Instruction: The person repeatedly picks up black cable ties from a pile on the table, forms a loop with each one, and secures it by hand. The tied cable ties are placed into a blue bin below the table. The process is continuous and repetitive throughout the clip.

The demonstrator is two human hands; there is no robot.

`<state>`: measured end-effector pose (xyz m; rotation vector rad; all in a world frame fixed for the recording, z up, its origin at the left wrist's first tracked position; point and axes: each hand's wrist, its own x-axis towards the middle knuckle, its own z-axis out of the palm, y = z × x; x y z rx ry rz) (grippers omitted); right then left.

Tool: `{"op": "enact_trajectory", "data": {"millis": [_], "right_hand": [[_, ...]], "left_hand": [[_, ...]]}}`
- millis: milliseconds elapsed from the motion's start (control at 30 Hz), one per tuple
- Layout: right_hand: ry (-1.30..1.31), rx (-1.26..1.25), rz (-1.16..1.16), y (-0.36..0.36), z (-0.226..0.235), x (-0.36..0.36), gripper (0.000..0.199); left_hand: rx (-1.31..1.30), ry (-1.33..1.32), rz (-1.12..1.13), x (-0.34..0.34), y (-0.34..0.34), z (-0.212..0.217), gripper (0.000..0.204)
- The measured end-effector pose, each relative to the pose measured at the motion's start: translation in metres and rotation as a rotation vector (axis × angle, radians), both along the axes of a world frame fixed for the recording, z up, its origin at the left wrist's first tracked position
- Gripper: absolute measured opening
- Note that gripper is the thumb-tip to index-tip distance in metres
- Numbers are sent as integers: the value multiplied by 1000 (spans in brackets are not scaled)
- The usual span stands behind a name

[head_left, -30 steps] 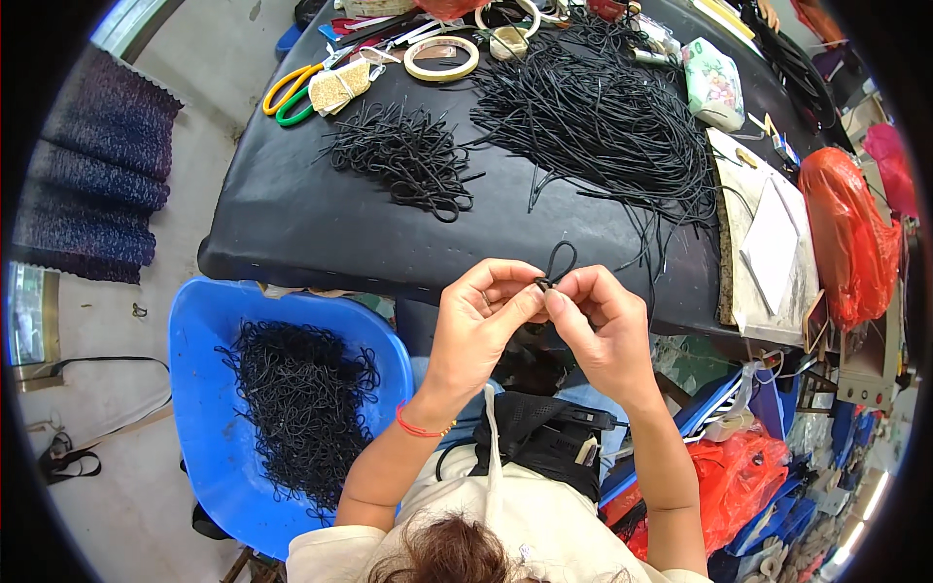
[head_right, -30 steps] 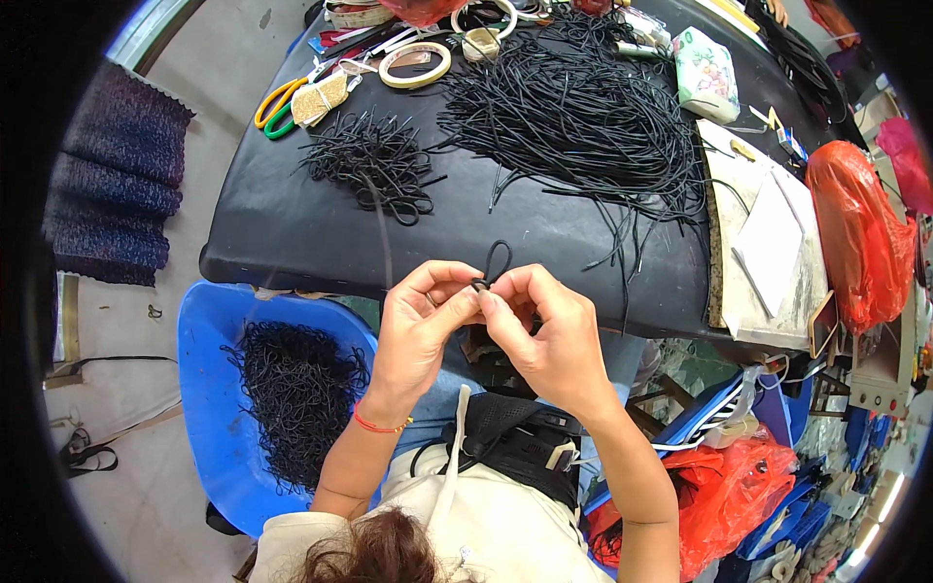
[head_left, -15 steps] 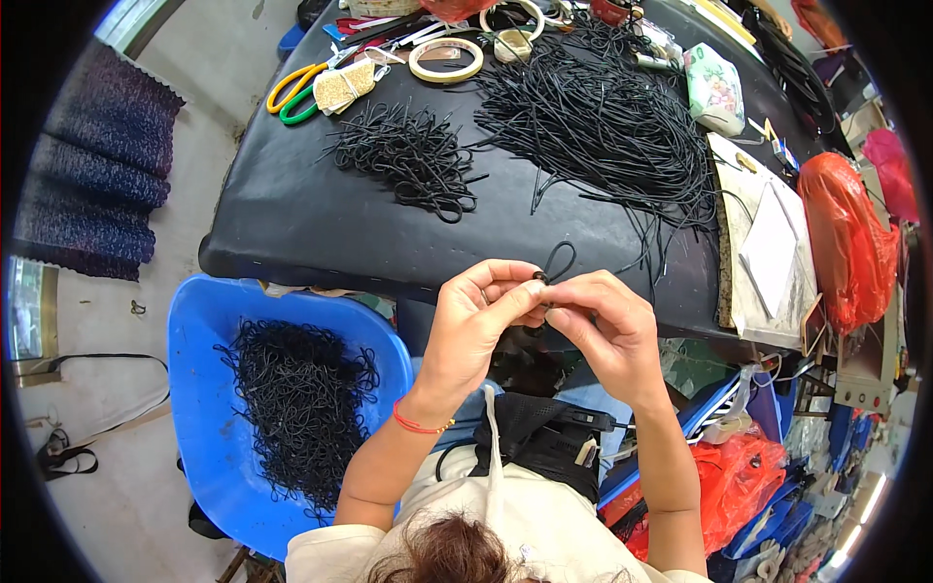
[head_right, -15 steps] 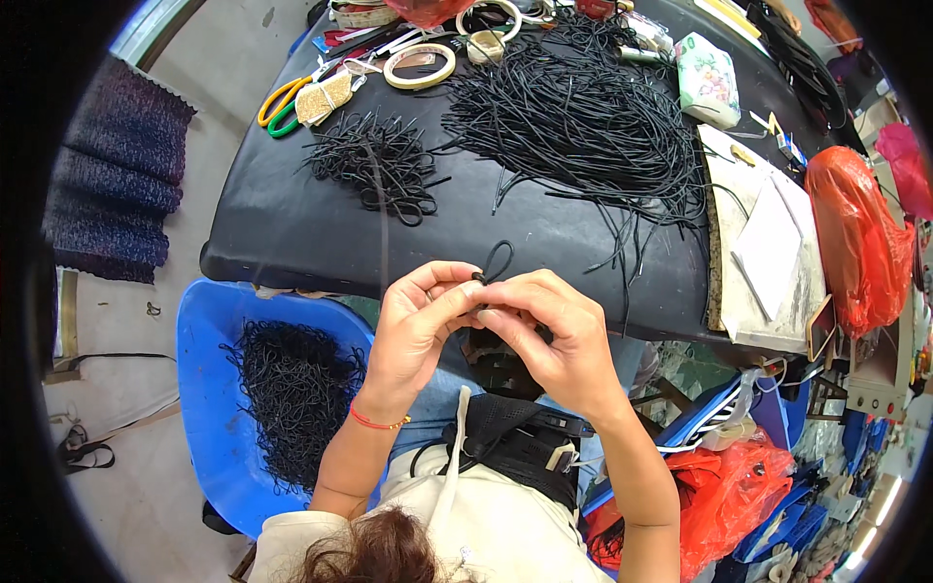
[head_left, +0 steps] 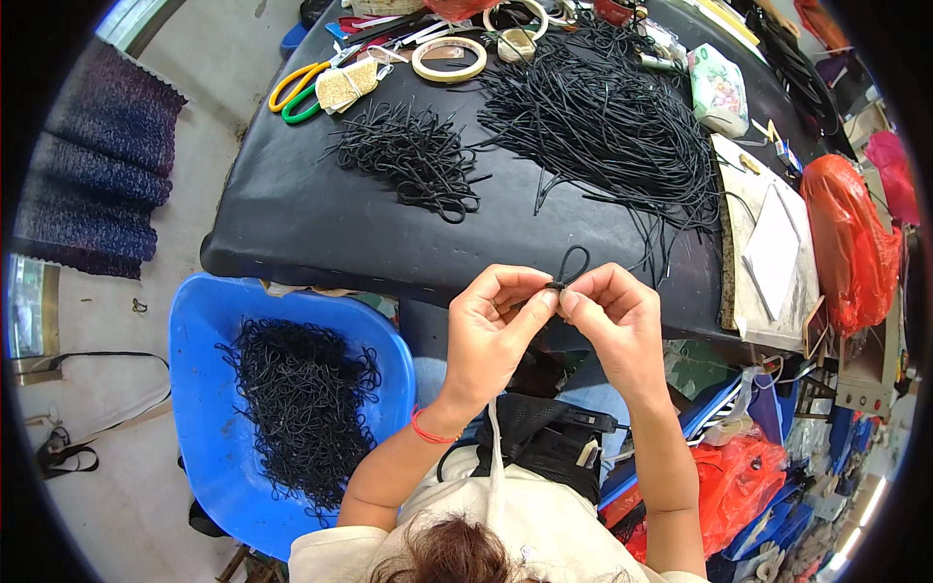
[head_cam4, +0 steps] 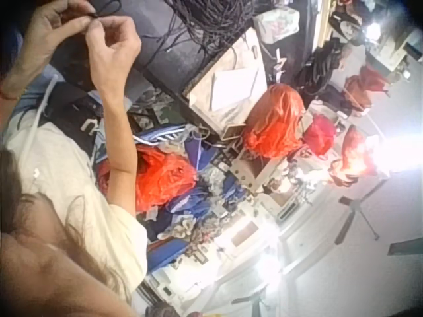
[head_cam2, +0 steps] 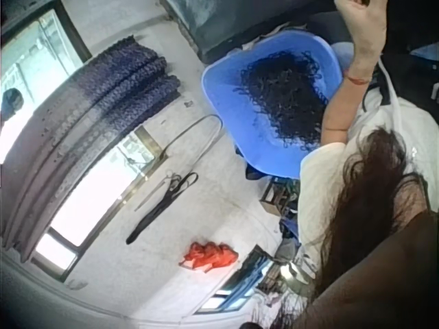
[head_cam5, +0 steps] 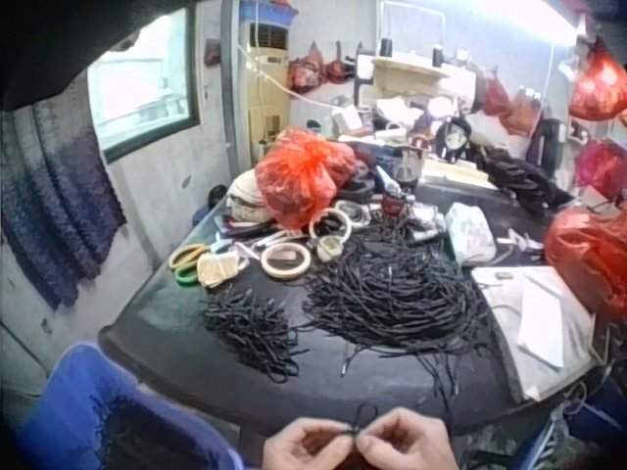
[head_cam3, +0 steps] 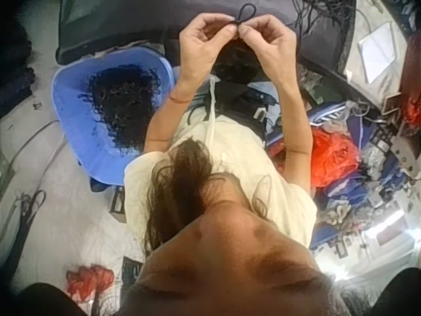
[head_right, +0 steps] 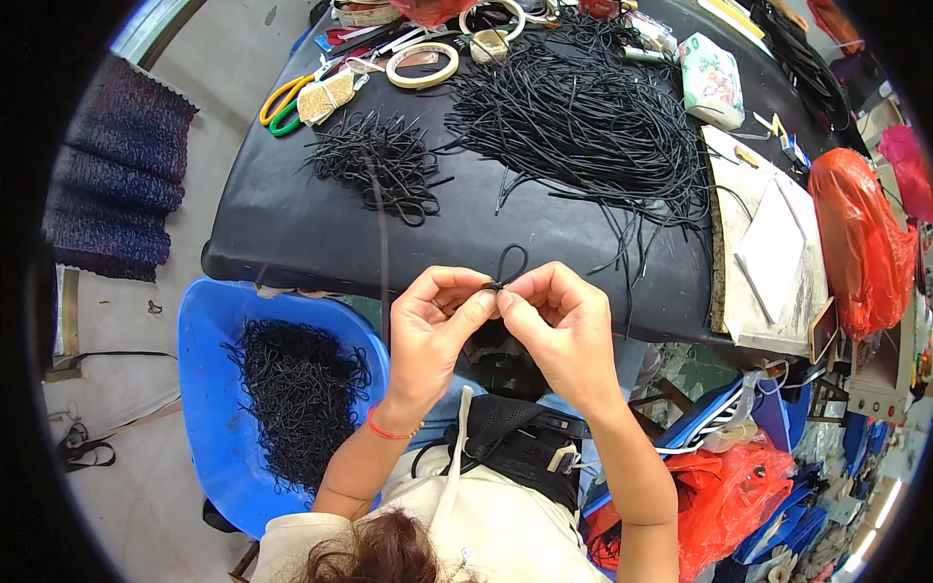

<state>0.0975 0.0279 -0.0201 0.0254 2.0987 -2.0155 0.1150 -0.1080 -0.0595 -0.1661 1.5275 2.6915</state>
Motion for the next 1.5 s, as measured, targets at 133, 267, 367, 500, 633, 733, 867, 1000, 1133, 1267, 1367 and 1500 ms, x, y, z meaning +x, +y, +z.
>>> {"op": "enact_trajectory", "data": {"millis": [133,267,367,500,633,733,867,1000,1133,1267,1367,1500], "right_hand": [[-35,-44,-38,-3,0,-1,16],[9,-71,-28,-2,-7,-6,18],[14,48,97,5,-15,-3,20],[-85,-88,33,5,-10,-1,18],[-47,110,53,3,-14,0,17],[-63,64,66,4,-12,3,18],[-59,26,-23,-1,-10,2,19],[-3,115,-75,-2,-16,5,20],[32,102,-184,-6,-23,7,20],[36,-2,-256,13,-7,6,31],[-320,223,-68,15,-4,17,37],[-5,60,6,11,-16,20,26]], "left_hand": [[-39,-11,-46,-1,-7,4,16],[-180,-31,-175,-1,-14,13,17],[-440,28,-258,-2,-19,16,18],[-498,43,-288,1,-22,16,17],[-543,77,-254,3,-21,16,17],[-572,104,-257,5,-21,14,19],[-460,60,-326,7,-23,9,20],[-388,20,-375,6,-19,11,21],[-487,96,-368,10,-15,11,20],[-495,98,-363,3,-20,16,18],[-573,152,-411,2,-25,21,17],[-575,199,-456,2,-23,18,16]]}}
